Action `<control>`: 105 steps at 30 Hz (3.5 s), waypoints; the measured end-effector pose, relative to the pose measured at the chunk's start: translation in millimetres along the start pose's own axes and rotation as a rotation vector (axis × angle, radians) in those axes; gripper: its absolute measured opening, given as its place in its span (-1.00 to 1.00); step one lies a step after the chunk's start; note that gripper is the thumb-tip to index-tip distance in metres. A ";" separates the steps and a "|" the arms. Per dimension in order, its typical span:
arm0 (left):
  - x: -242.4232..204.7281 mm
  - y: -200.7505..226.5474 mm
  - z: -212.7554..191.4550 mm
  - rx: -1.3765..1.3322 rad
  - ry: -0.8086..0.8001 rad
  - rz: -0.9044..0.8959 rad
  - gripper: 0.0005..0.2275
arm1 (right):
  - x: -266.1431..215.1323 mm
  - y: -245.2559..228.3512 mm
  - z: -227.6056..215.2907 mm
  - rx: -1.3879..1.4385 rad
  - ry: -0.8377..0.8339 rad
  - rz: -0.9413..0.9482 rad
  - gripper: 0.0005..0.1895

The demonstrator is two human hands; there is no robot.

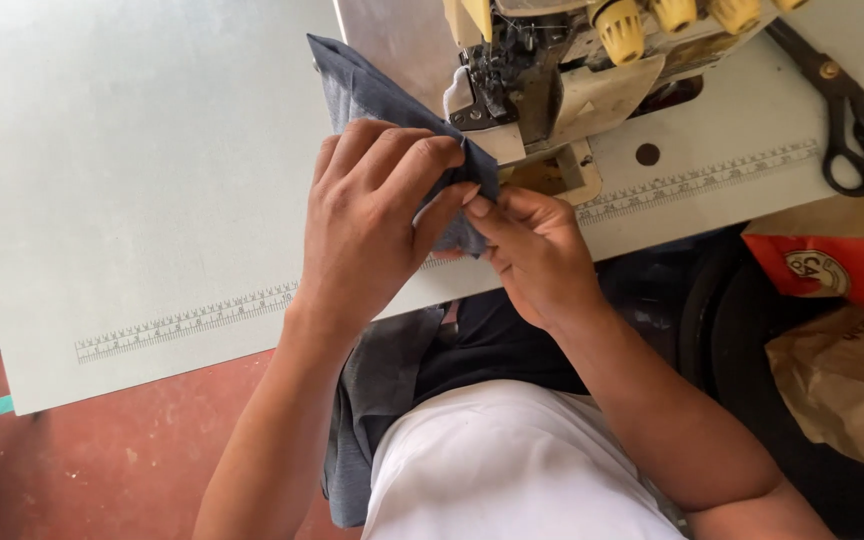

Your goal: Using an industrial overlock machine to finish the raw edges of grey fabric components.

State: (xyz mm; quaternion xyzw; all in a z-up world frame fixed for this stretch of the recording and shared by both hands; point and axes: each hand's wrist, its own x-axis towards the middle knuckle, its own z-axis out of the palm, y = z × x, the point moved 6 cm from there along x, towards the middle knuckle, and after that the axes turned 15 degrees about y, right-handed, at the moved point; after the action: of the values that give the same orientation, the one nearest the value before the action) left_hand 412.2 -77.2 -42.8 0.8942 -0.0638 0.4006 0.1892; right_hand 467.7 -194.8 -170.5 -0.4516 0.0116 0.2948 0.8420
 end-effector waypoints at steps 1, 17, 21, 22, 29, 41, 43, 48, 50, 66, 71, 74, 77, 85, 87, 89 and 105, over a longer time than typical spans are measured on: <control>2.2 0.5 0.5 0.021 0.010 0.029 -0.85 | 1.2 -0.3 -6.3 -0.062 0.063 -0.009 -0.88; 35.9 2.0 34.8 0.153 -0.003 0.123 -0.93 | 7.2 -59.5 -19.9 -0.692 0.217 -0.287 -0.87; 38.0 -1.1 35.7 0.159 0.015 0.111 -0.91 | 10.1 -69.4 -6.7 -0.692 0.198 -0.311 -0.80; 38.8 -2.6 35.6 0.142 0.020 0.108 -0.91 | 10.6 -73.3 -2.9 -0.717 0.196 -0.340 -0.74; 33.0 -5.3 33.0 0.093 0.061 0.145 -0.87 | 4.7 -78.0 3.5 -0.732 0.236 -0.394 -0.72; 11.6 18.9 19.7 0.022 -0.044 0.405 -0.88 | -13.9 -72.8 -2.8 -0.667 0.145 -0.378 -0.77; 10.4 13.0 17.5 0.021 -0.083 0.394 -0.85 | -12.3 -72.1 -3.5 -0.668 0.155 -0.366 -0.80; 6.8 -0.4 19.4 0.005 -0.157 0.362 -0.77 | -7.2 -72.6 -6.1 -0.724 0.151 -0.375 -0.84; 7.4 -4.0 21.4 -0.001 -0.184 0.359 -0.75 | -4.5 -74.0 -7.3 -0.751 0.174 -0.391 -0.84; 29.3 -43.7 28.6 -0.178 -0.234 0.324 -0.56 | 30.1 -82.5 -0.4 -0.788 0.268 -0.512 -0.72; 34.8 -52.9 29.5 -0.216 -0.245 0.334 -0.51 | 37.0 -91.3 5.1 -0.970 0.175 -0.785 -0.56; 37.9 -58.0 30.3 -0.222 -0.242 0.336 -0.48 | 41.5 -89.7 0.8 -1.068 0.161 -0.829 -0.57; 38.4 -65.3 32.5 -0.188 -0.260 0.348 -0.44 | 38.5 -98.2 2.3 -1.160 0.121 -0.972 -0.62; 38.3 -88.1 30.7 0.041 -0.234 0.259 -0.33 | 65.7 -166.5 -137.4 -1.386 0.554 -1.252 -0.81; 35.1 -83.7 21.5 0.115 -0.201 0.217 -0.34 | 71.6 -188.0 -125.0 -1.565 0.525 -1.456 -0.68; 31.4 -76.3 13.1 0.313 -0.127 0.150 -0.33 | 78.3 -195.9 -108.6 -1.561 0.120 -1.316 -0.49; -19.7 -106.1 -27.3 -0.201 -0.313 -0.462 -0.87 | -4.1 -191.7 -175.4 -1.551 0.554 -0.425 -0.67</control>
State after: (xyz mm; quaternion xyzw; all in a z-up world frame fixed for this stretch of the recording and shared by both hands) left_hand 408.3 30.3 -71.3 0.9128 0.0739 0.1957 0.3507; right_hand 604.9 -411.6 -128.6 -0.9493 -0.0731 -0.0663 0.2984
